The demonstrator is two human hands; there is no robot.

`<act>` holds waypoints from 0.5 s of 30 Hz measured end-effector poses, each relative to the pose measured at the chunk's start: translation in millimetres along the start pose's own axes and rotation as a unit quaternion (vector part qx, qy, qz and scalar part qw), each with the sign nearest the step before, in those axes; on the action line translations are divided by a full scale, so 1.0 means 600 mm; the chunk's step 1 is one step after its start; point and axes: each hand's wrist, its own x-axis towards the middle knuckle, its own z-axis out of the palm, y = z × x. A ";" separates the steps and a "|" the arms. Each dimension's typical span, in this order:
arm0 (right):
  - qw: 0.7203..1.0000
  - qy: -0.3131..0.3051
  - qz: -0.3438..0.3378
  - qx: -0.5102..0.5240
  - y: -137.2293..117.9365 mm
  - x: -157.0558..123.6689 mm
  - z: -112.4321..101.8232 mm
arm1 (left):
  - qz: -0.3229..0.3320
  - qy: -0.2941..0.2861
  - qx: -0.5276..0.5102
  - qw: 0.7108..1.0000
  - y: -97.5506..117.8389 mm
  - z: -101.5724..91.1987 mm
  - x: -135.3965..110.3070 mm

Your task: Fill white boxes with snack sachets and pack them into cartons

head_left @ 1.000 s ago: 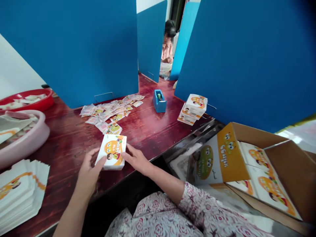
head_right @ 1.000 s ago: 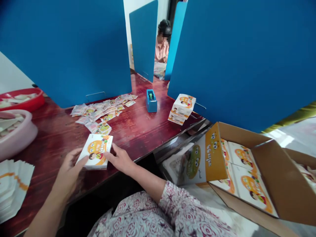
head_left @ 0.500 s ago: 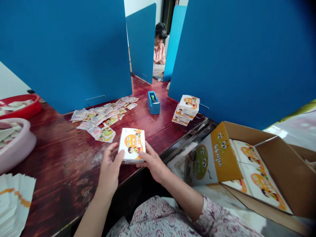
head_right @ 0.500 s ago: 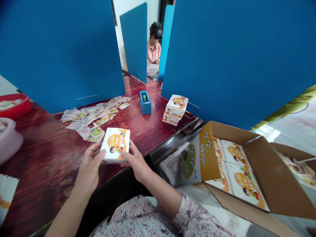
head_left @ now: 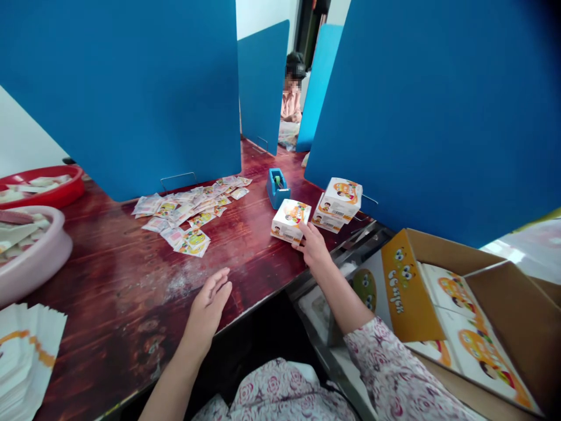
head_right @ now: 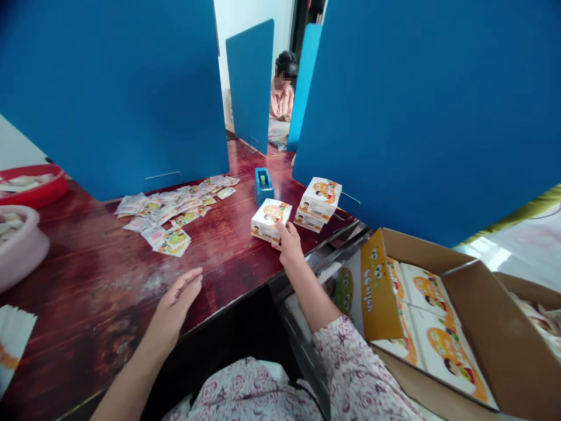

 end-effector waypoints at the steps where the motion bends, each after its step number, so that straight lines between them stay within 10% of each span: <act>1: 1.000 0.015 -0.008 0.005 0.002 0.007 0.004 | -0.005 0.003 0.001 1.000 -0.005 -0.005 0.000; 15: 0.944 0.203 -0.168 -0.196 0.019 0.103 0.084 | 0.000 0.036 -0.018 0.999 -0.041 -0.044 -0.009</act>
